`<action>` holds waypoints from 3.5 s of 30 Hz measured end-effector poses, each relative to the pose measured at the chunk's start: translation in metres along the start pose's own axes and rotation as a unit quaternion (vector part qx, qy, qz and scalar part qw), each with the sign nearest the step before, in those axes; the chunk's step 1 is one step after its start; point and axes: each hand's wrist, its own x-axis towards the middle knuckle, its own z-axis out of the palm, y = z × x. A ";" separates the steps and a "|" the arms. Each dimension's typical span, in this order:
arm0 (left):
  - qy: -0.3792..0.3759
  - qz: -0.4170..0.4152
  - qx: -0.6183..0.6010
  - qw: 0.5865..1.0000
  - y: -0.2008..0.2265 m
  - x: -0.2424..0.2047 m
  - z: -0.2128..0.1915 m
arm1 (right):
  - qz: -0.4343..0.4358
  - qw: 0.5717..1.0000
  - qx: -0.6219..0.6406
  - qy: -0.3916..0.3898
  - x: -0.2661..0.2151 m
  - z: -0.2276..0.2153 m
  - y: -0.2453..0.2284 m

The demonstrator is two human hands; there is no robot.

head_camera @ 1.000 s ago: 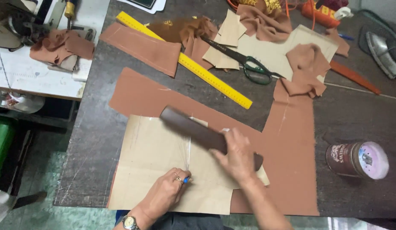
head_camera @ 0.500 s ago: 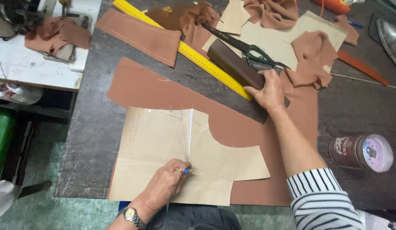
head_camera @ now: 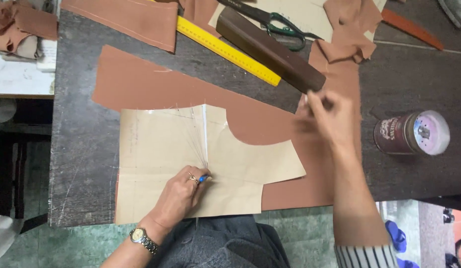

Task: The person traces a pattern onto a piece of brown fabric using a white marking tool and a ruler. They use a paper pattern as a guide and a wooden roller to hold it in place.

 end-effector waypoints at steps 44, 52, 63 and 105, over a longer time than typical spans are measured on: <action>0.015 -0.080 0.050 0.995 0.000 0.001 -0.002 | 0.285 0.797 0.532 -0.031 -0.143 0.022 0.089; 0.016 -0.091 0.052 0.994 0.002 0.001 -0.004 | 0.307 0.872 0.373 -0.071 -0.153 0.074 0.083; 0.029 -0.096 0.031 0.994 -0.004 -0.002 0.001 | 0.255 0.947 0.180 -0.074 -0.153 0.119 0.055; 0.038 -0.087 -0.008 0.995 -0.076 -0.039 0.036 | 0.273 0.937 0.212 -0.048 -0.153 0.162 0.011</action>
